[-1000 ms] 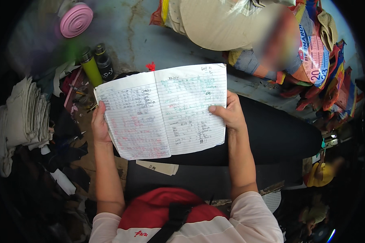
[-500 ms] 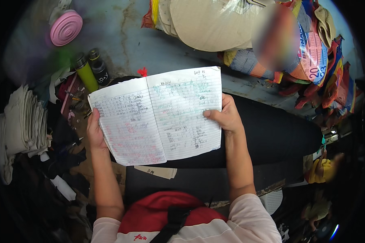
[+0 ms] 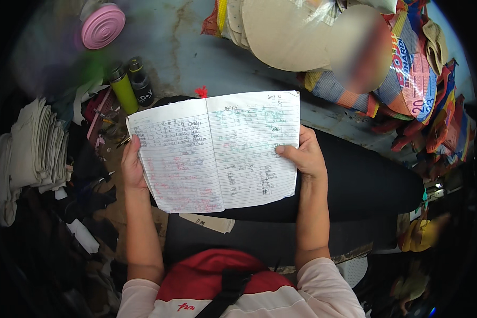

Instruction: The person adjusts the head-mounted camera, then unrolls a black fabric roll on a cluttered workbench. They consult a notebook and paper templates, then use a white chalk-like marker to trace multiple pattern outlines onto the fabric.

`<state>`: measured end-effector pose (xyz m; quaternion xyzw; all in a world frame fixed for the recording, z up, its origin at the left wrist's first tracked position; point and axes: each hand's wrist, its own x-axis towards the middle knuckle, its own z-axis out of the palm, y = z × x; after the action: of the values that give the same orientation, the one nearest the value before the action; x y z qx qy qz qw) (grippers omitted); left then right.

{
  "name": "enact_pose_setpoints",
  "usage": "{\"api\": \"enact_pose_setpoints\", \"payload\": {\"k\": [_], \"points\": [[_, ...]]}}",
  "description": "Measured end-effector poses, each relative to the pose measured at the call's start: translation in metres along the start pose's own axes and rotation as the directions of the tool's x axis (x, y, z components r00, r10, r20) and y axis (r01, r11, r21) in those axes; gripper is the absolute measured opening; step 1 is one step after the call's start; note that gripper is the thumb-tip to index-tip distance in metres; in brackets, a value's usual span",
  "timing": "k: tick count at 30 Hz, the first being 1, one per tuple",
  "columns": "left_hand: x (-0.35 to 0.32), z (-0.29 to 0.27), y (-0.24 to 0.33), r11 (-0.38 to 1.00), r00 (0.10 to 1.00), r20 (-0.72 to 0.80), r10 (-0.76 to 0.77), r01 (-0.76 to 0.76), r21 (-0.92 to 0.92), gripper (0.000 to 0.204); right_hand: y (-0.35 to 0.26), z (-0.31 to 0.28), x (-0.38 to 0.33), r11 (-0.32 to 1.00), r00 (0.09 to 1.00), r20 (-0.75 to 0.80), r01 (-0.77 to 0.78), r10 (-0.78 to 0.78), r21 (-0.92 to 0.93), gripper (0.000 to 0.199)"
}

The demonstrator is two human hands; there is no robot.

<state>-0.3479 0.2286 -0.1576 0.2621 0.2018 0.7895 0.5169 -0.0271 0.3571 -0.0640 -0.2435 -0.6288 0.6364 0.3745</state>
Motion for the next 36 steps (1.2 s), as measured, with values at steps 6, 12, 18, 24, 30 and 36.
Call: {"api": "enact_pose_setpoints", "payload": {"k": [6,12,18,24,30,36], "points": [[-0.0002,-0.0049,-0.0009,1.0,1.0,0.004,0.0,0.0,-0.014,0.04,0.0018,-0.0032,-0.0008,1.0,0.999,0.026,-0.024,0.024,-0.008,0.039],[0.0002,-0.0067,-0.0039,1.0,0.999,-0.043,0.002,-0.002,-0.011,0.043,0.0003,-0.0045,-0.0013,0.999,0.999,0.037,-0.034,0.034,0.005,0.039],[0.0005,-0.0053,-0.0027,1.0,1.0,-0.018,0.002,-0.002,-0.022,0.043,0.0003,-0.0043,-0.0004,1.0,0.999,0.05,-0.021,0.02,0.018,0.038],[0.0011,-0.0045,-0.0031,1.0,1.0,-0.009,0.003,-0.003,-0.022,0.043,-0.0003,-0.006,0.0019,0.999,0.998,0.062,-0.034,0.034,-0.006,0.037],[0.0039,-0.0057,-0.0025,0.999,1.0,0.016,-0.01,0.011,-0.042,0.043,0.0008,-0.0075,0.0041,0.999,0.998,0.053,-0.04,0.04,-0.017,0.038],[0.0029,-0.0041,-0.0026,0.999,1.0,0.001,-0.004,0.004,-0.052,0.04,0.0007,-0.0075,0.0041,0.999,0.997,0.055,-0.049,0.05,-0.017,0.038]]}}
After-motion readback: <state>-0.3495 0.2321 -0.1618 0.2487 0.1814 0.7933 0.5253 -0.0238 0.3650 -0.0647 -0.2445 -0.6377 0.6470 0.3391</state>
